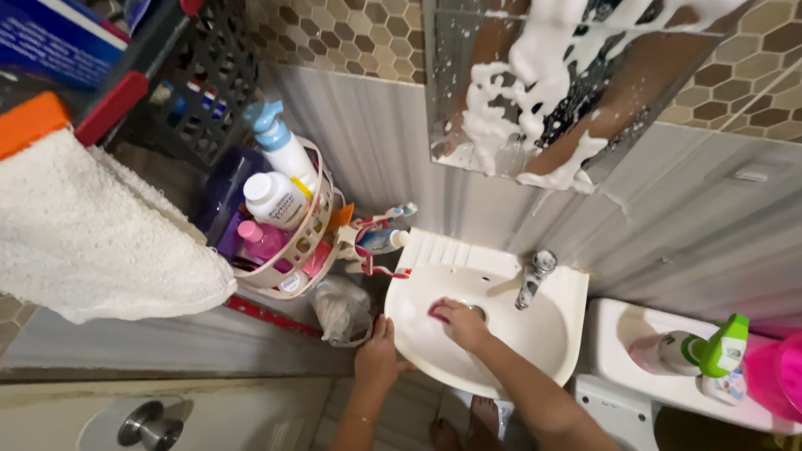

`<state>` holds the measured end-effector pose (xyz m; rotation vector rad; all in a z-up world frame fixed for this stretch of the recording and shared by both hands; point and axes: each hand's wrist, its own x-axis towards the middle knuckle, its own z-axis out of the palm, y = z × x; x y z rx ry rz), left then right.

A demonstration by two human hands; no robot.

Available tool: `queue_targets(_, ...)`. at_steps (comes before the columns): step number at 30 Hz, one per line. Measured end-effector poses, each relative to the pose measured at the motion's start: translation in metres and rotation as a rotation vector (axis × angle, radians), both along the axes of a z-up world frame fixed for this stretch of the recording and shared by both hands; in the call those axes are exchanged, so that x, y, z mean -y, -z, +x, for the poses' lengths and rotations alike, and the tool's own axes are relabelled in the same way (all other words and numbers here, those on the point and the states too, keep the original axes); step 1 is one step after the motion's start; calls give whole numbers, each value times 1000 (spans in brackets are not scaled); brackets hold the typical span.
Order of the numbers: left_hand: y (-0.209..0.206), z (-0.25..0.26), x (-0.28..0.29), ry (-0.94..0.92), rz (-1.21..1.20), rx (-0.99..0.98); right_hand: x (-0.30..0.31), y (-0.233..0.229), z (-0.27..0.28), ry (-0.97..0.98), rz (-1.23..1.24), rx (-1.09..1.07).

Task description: The person retrieves a spray bottle and a cloth from a wall-mounted caddy, then sprays the mirror and sink. They wipe the mirror and sink surfaces with the cloth, rinse the cloth in a bucket, and continue scrubbing the sink basin and faucet area.

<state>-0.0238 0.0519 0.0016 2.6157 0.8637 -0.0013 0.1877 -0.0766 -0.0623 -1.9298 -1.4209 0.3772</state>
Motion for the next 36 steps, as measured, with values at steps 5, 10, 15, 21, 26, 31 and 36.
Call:
queue_targets(5, -8, 3, 1, -37, 0, -111, 32, -13, -13, -243, -269, -87)
queue_targets(10, -16, 3, 2, -23, 8, -100, 114, -9, 25, -231, -768, 322)
queue_targets(15, -29, 8, 5, -46, -27, -181, 153, -58, 54, 99, -736, 726)
queue_targets(21, -28, 10, 5, -43, 18, -163, 105, -22, 75, 71, -737, 691)
queue_targets(26, -30, 12, 6, -56, 1, -167, 72, 1, 57, 12, -502, 374)
queue_targets(31, -33, 13, 6, -55, -13, -154, 73, 6, 38, 108, -701, 59)
queue_targets(36, -36, 14, 7, -57, -17, -188, 94, 1, 52, 252, -707, 186)
